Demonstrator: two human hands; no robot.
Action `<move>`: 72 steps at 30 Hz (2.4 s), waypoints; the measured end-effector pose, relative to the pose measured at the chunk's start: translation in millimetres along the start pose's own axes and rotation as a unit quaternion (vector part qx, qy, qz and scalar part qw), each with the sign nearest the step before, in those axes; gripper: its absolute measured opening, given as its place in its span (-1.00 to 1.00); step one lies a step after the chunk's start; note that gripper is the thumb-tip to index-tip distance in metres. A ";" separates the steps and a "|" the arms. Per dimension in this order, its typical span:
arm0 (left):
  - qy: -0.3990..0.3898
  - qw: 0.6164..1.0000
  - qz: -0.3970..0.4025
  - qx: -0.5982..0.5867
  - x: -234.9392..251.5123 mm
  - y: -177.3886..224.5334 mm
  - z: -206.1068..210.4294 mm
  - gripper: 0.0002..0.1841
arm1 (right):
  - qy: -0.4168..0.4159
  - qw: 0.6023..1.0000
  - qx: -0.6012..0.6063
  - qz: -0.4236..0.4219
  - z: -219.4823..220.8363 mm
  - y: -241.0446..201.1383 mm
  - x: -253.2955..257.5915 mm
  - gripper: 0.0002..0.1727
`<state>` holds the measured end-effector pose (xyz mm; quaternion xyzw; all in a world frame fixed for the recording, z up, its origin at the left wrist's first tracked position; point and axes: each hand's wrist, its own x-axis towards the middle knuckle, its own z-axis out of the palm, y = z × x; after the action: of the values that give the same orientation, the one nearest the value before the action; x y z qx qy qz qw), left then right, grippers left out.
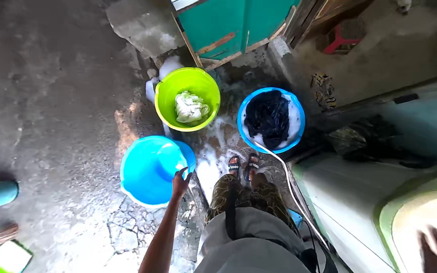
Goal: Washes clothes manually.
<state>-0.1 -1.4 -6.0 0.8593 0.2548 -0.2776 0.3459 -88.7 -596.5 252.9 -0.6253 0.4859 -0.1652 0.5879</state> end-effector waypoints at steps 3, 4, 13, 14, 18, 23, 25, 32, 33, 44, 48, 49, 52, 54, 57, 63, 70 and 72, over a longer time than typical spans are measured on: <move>-0.032 0.999 -0.001 0.004 7.0 0.8 21.2 -0.52 | -0.216 0.967 -0.136 -0.013 76.6 72.8 52.5 -0.32; -0.045 0.999 0.000 0.009 8.3 2.2 28.6 -0.51 | -0.277 0.939 -0.203 0.011 118.8 93.7 60.8 -0.34; -0.052 0.997 -0.063 0.009 -16.7 -31.2 94.1 -0.54 | -0.495 0.605 -0.621 0.059 351.5 329.1 155.7 -0.27; -0.044 0.996 -0.073 0.006 -16.8 -44.0 102.2 -0.55 | -0.491 0.617 -0.611 0.064 367.5 345.6 156.9 -0.30; -0.003 0.994 -0.113 -0.013 -6.6 -96.4 140.3 -0.57 | -0.466 0.632 -0.617 0.046 405.4 412.7 172.2 -0.31; -0.020 0.990 -0.125 -0.055 20.2 -120.9 182.4 -0.55 | -0.448 0.624 -0.632 0.104 419.6 481.8 199.3 0.01; -0.037 0.990 -0.110 -0.077 38.9 -128.2 202.5 -0.54 | -0.444 0.631 -0.631 0.082 423.9 494.6 205.4 -0.07; -0.079 0.939 -0.152 -0.299 113.4 -89.3 237.5 -0.56 | -0.346 0.727 -0.593 -0.020 355.3 437.4 106.3 -0.38; -0.091 0.927 -0.160 -0.328 119.2 -75.0 243.2 -0.54 | -0.335 0.743 -0.578 -0.036 336.7 418.6 84.2 -0.41; -0.244 0.794 -0.198 -0.521 45.6 116.0 264.6 0.03 | -0.382 0.743 -0.538 -0.112 261.7 348.0 -53.5 -0.51; -0.110 0.820 -0.236 -0.510 58.8 110.5 278.4 -0.83 | -0.454 0.667 -0.590 -0.024 306.0 337.7 -52.6 -0.43; -0.131 0.780 -0.267 -0.551 73.6 108.9 274.3 -0.79 | -0.455 0.652 -0.606 -0.030 305.8 335.5 -60.1 -0.43; -0.276 0.673 -0.271 -0.630 120.7 92.3 254.9 -0.63 | -0.452 0.688 -0.560 -0.095 268.6 319.8 -89.9 -0.51; -0.314 0.658 -0.262 -0.633 155.5 87.1 255.6 -0.60 | -0.484 0.693 -0.530 -0.067 235.7 295.4 -103.7 -0.59; -0.306 0.685 -0.278 -0.599 192.2 95.4 262.0 -0.63 | -0.520 0.678 -0.520 -0.010 180.0 269.7 -102.9 -0.63; -0.235 0.670 -0.235 -0.663 129.6 119.3 285.9 -0.47 | -0.471 0.689 -0.549 -0.053 87.2 290.4 -19.6 -0.59; -0.165 0.697 -0.233 -0.658 1.5 149.6 276.2 -0.63 | -0.451 0.682 -0.572 -0.063 222.6 292.1 -19.4 -0.53; -0.165 0.702 -0.194 -0.666 28.5 135.1 263.5 -0.68 | -0.383 0.701 -0.548 -0.249 221.6 317.4 -27.3 -0.62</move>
<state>26.1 -273.5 -123.3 0.2774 0.4737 -0.2338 0.8025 -60.5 -395.3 -77.7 -0.9445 0.0499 0.2438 0.2143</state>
